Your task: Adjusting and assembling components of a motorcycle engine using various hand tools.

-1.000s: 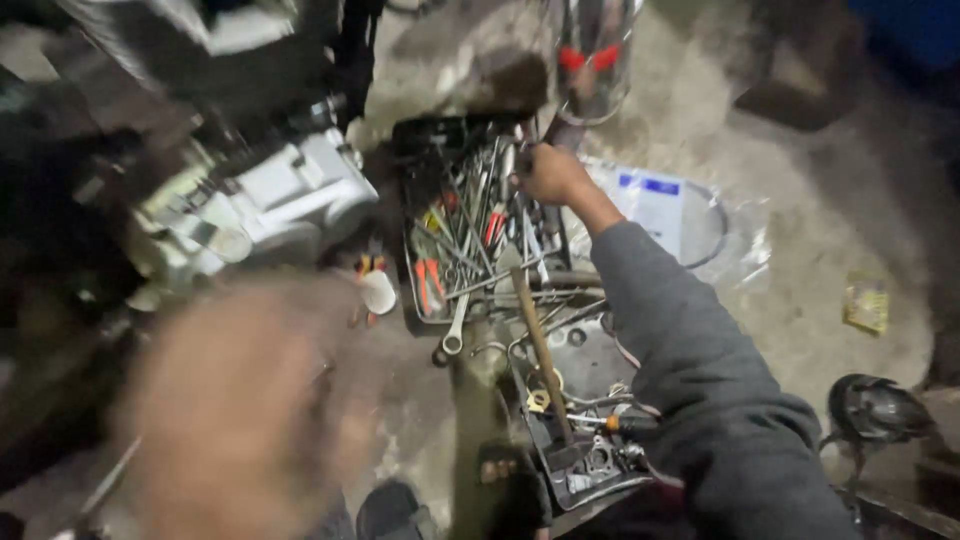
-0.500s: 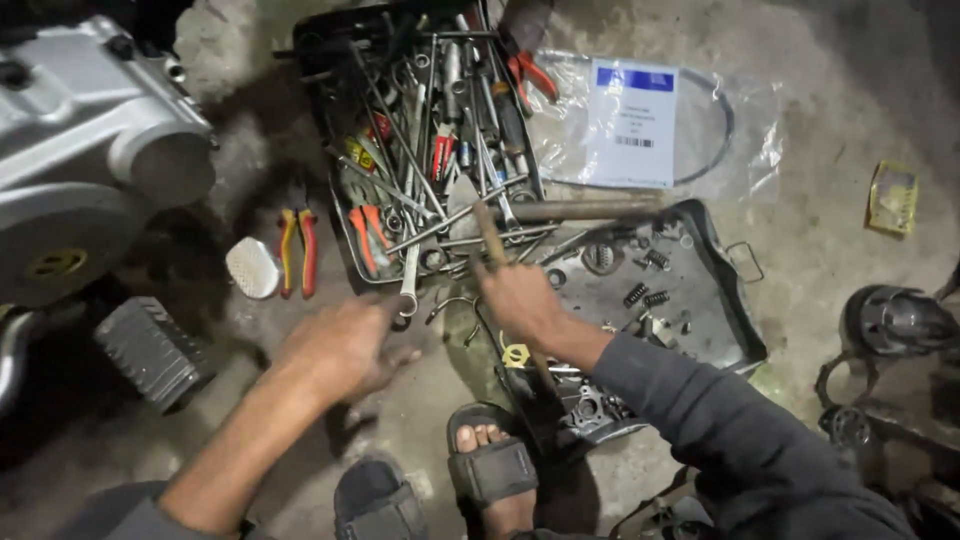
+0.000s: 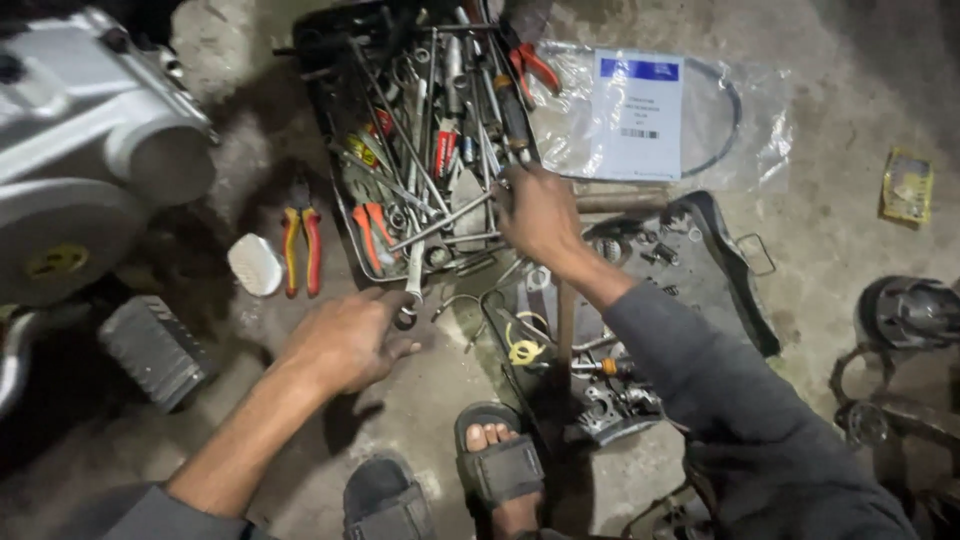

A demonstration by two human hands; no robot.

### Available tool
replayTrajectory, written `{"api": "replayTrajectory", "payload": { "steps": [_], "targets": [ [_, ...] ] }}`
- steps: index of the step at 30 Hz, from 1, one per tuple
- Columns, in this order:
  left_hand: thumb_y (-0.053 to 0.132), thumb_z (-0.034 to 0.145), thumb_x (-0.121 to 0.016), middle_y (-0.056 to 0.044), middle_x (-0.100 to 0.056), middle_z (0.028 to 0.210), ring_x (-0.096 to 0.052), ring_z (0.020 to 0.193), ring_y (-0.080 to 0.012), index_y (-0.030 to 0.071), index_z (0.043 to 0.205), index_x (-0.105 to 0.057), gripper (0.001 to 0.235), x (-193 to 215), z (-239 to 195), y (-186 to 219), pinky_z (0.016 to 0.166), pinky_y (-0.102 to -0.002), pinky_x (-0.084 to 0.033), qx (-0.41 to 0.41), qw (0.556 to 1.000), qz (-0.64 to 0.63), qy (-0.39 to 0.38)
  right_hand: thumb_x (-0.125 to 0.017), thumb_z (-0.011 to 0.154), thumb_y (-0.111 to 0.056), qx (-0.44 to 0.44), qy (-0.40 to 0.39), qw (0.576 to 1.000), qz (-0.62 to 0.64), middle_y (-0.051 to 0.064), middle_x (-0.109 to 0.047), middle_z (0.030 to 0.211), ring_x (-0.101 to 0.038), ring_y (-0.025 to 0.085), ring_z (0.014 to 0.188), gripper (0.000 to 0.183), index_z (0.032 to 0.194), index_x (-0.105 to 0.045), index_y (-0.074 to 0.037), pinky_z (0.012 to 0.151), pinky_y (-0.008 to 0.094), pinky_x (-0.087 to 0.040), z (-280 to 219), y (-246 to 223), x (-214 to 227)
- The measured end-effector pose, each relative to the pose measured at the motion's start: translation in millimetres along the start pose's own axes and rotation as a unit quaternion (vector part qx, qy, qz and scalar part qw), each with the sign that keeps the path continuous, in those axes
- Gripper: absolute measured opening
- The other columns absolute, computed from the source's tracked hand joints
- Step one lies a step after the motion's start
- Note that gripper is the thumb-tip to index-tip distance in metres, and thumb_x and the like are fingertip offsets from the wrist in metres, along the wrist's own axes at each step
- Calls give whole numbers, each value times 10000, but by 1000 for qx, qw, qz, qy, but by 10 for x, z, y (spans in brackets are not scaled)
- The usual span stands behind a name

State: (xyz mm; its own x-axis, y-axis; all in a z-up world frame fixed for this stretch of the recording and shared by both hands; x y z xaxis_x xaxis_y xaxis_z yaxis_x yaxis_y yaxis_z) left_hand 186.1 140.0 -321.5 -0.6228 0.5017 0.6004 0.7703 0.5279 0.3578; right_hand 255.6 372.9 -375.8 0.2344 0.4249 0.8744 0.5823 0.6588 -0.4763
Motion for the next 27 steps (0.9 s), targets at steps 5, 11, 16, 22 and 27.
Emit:
{"api": "replayTrajectory", "payload": {
  "steps": [5, 11, 16, 22, 27],
  "targets": [
    [392, 910, -669, -108, -683, 1306, -666, 1210, -387, 206, 1392, -586, 523, 26, 103, -262, 997, -564, -557, 12, 999, 2, 35, -677, 949, -399, -61, -56, 997, 1, 360, -500, 1381, -604, 533, 1202, 720, 1459, -459, 60, 1011, 620, -510, 402, -69, -395],
    [402, 924, -661, -86, -638, 1397, -641, 1252, -382, 217, 1418, -560, 537, 80, 74, -331, 1040, -566, -539, 30, 999, 15, 12, -672, 906, -178, -5, -77, 997, -9, 327, -553, 1337, -617, 511, 1191, 609, 1426, -492, 82, 1009, 579, -520, 316, -429, -544],
    [424, 916, -671, -96, -686, 1265, -674, 1171, -377, 212, 1366, -590, 504, 69, 135, -232, 988, -550, -562, -13, 999, 40, 29, -727, 842, -92, 75, -129, 988, -47, 308, -602, 1223, -688, 451, 1083, 575, 1351, -542, 101, 907, 521, -596, 463, -642, -768],
    [415, 912, -724, -106, -634, 1329, -605, 1163, -380, 209, 1395, -532, 559, -141, 191, -477, 986, -597, -453, -71, 994, -16, 85, -505, 911, 95, -10, -180, 983, -27, 21, -562, 621, -582, 138, 494, 293, 798, -668, -121, 405, 178, -520, 795, -504, -630],
    [501, 966, -636, -75, -519, 1374, -579, 1225, -365, 272, 1518, -352, 662, -283, -10, -687, 856, -581, -629, 17, 999, 19, -20, -749, 889, -86, -92, -92, 988, -77, 110, -726, 973, -709, 256, 836, 207, 1094, -746, -120, 733, 354, -628, 1165, 104, -490]
  ]
}}
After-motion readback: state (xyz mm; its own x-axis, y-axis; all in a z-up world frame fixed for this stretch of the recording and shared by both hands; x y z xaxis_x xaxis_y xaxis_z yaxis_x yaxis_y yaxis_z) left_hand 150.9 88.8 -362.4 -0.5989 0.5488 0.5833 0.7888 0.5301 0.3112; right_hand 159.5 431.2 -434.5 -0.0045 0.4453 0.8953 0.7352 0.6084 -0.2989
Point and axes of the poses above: each hand's wrist, its own z-axis towards the middle knuckle, its own x-axis out of the back of the hand, y = z × x, the point moved 9 cm from there along z, towards the middle knuckle
